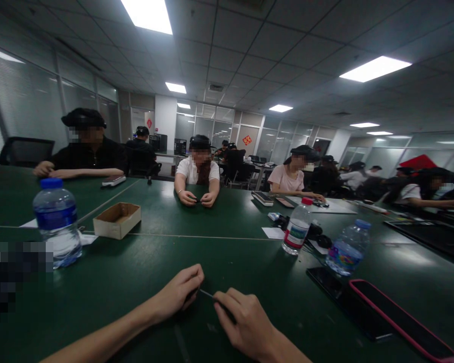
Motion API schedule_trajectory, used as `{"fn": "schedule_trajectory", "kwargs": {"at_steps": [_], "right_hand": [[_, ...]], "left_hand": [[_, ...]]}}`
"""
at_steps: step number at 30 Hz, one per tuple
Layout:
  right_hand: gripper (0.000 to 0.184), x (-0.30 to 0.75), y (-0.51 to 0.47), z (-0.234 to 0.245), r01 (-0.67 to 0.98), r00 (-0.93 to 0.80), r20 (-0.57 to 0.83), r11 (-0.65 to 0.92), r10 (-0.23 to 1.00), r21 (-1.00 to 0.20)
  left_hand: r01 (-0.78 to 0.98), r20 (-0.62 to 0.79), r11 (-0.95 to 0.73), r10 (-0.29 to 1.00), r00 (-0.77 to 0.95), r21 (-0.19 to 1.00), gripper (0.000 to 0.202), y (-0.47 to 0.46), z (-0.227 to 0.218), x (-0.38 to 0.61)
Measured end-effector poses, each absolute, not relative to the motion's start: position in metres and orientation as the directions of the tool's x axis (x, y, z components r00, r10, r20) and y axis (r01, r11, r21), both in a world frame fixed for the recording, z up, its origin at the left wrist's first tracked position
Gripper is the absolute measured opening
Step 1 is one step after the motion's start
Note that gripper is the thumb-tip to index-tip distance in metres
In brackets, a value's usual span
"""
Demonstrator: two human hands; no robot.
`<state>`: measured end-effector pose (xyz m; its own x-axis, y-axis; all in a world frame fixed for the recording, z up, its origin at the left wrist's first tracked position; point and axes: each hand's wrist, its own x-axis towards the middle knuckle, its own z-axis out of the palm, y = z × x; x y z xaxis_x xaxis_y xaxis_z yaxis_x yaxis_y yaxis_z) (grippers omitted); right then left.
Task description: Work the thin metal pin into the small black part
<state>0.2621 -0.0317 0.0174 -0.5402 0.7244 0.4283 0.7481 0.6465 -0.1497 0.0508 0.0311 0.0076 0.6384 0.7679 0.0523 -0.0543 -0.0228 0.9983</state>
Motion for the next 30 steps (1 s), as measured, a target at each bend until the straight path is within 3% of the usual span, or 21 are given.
{"fn": "schedule_trajectory", "kwargs": {"at_steps": [11,17,20,22,24,27,30], "right_hand": [[0.021,0.26,-0.031,0.018,0.798,-0.456,0.42,0.569,0.784,-0.197],[0.016,0.26,-0.029,0.02,0.787,-0.394,0.489,0.56,0.778,-0.258],[0.013,0.262,-0.028,0.018,0.738,-0.413,0.517,0.608,0.75,-0.293],[0.028,0.263,-0.026,0.015,0.669,-0.485,0.522,0.682,0.702,-0.296],[0.04,0.265,-0.022,0.01,0.632,-0.514,0.523,0.713,0.679,-0.304],[0.032,0.266,-0.017,0.009,0.588,-0.545,0.521,0.742,0.657,-0.322],[0.02,0.265,-0.016,0.013,0.528,-0.64,0.484,0.799,0.596,-0.286]], "left_hand": [[-0.03,0.095,-0.098,0.776,0.623,0.995,0.038,0.034,0.006,0.053],[-0.019,0.079,-0.084,0.804,0.59,0.996,0.038,0.035,0.007,0.053],[0.09,0.14,-0.235,0.799,0.584,0.968,0.043,0.031,0.014,0.053],[0.173,0.226,-0.398,0.77,0.597,0.901,0.038,0.025,0.019,0.052],[0.269,0.222,-0.485,0.736,0.64,0.832,0.034,0.019,0.023,0.051],[0.401,0.208,-0.542,0.749,0.629,0.738,0.03,0.009,0.028,0.052],[0.406,0.172,-0.516,0.752,0.636,0.754,0.031,0.0,0.033,0.055]]}}
